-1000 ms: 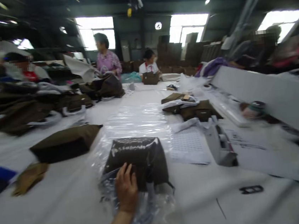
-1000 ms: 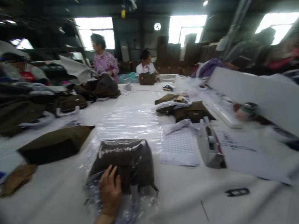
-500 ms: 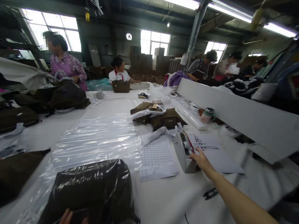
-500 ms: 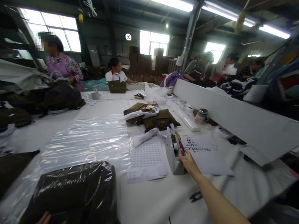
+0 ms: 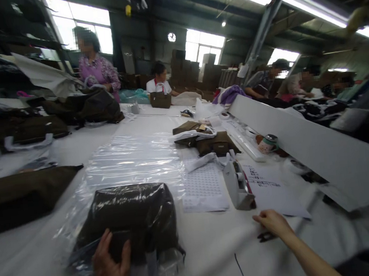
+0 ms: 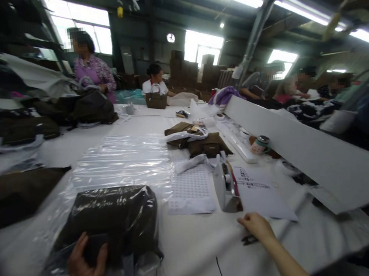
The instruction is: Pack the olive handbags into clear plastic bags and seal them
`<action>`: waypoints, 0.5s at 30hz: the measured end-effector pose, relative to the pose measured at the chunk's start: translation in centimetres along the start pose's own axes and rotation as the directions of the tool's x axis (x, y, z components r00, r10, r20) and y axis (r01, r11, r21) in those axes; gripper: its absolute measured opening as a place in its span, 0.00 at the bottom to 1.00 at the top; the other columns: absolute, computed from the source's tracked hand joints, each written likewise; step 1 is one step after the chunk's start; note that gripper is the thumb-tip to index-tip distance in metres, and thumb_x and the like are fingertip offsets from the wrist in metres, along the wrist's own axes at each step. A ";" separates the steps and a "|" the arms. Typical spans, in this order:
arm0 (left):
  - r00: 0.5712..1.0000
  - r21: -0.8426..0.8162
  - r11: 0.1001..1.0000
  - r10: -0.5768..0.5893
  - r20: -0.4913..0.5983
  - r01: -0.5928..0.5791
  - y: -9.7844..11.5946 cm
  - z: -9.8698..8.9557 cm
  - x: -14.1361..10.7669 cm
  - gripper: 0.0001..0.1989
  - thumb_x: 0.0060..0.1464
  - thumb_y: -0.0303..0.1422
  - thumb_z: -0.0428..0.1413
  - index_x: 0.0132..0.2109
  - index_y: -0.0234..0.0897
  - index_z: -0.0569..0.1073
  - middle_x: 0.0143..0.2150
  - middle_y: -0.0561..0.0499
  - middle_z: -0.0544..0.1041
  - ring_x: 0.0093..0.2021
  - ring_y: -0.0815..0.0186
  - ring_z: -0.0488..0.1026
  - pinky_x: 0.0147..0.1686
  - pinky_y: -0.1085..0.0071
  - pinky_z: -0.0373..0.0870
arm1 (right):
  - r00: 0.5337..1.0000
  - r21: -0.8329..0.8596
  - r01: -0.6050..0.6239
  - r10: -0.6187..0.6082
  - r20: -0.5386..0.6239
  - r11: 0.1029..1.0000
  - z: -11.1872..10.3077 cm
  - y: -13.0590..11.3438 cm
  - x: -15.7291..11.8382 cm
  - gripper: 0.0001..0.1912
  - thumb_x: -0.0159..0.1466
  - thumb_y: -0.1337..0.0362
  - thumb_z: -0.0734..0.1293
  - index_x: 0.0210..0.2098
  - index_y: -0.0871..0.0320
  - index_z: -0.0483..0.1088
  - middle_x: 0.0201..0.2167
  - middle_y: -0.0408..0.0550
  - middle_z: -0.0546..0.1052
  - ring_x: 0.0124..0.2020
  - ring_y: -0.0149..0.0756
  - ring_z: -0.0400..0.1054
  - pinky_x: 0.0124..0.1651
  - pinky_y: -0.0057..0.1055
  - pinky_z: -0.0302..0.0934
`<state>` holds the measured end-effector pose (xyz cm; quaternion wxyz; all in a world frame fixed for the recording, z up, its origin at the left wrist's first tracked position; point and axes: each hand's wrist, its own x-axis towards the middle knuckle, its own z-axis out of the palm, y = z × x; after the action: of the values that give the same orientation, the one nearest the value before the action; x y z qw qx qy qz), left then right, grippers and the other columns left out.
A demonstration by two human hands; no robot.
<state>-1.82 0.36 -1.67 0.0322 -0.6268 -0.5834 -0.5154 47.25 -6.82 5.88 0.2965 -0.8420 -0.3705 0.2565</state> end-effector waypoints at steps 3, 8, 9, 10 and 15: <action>0.999 -0.027 0.999 -0.025 0.030 0.026 0.9 -0.8 -0.2 0.27 0.55 0.36 0.53 0.59 0.36 0.55 0.56 0.38 0.63 0.57 0.53 0.62 0.55 0.53 0.62 | 0.961 -0.062 0.194 -0.177 0.214 0.979 1.7 -6.6 -1.5 0.17 0.47 0.50 0.69 0.14 0.57 0.68 0.15 0.44 0.70 0.21 0.35 0.61 0.27 0.30 0.51; 0.988 -0.069 0.989 -0.128 0.086 0.134 1.2 -1.4 -0.5 0.28 0.56 0.32 0.52 0.61 0.37 0.50 0.59 0.36 0.60 0.61 0.54 0.58 0.57 0.51 0.59 | 0.505 0.116 0.609 -0.496 0.706 0.784 12.1 -23.2 -7.7 0.15 0.53 0.53 0.67 0.19 0.58 0.70 0.16 0.42 0.69 0.20 0.31 0.60 0.24 0.26 0.51; 0.985 -0.074 0.985 -0.149 0.090 0.156 1.2 -1.4 -0.7 0.29 0.56 0.33 0.52 0.61 0.38 0.49 0.60 0.35 0.59 0.61 0.53 0.58 0.57 0.51 0.59 | 0.373 0.131 0.696 -0.512 0.774 0.706 14.6 -26.0 -9.6 0.14 0.54 0.55 0.67 0.20 0.58 0.70 0.17 0.41 0.69 0.20 0.30 0.60 0.23 0.25 0.50; 0.982 -0.079 0.982 -0.165 0.090 0.172 1.2 -1.5 -0.9 0.30 0.55 0.33 0.53 0.61 0.38 0.49 0.60 0.35 0.59 0.61 0.54 0.57 0.57 0.52 0.59 | 0.259 0.115 0.797 -0.508 0.822 0.593 17.0 -28.4 -11.5 0.13 0.55 0.55 0.66 0.21 0.58 0.70 0.17 0.41 0.69 0.20 0.29 0.61 0.22 0.24 0.50; 0.987 -0.136 0.978 -0.159 0.028 0.161 1.5 -2.0 -1.2 0.31 0.54 0.33 0.54 0.61 0.35 0.50 0.60 0.36 0.59 0.61 0.54 0.57 0.56 0.52 0.62 | 0.173 -0.185 0.983 -0.444 0.879 0.017 26.0 -33.8 -16.4 0.09 0.50 0.59 0.71 0.24 0.60 0.73 0.23 0.48 0.74 0.29 0.38 0.69 0.32 0.28 0.59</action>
<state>-1.66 -2.17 -0.72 -0.0577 -0.5831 -0.5952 -0.5499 4.66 7.03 14.66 -0.1419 -0.3743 -0.9099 0.1089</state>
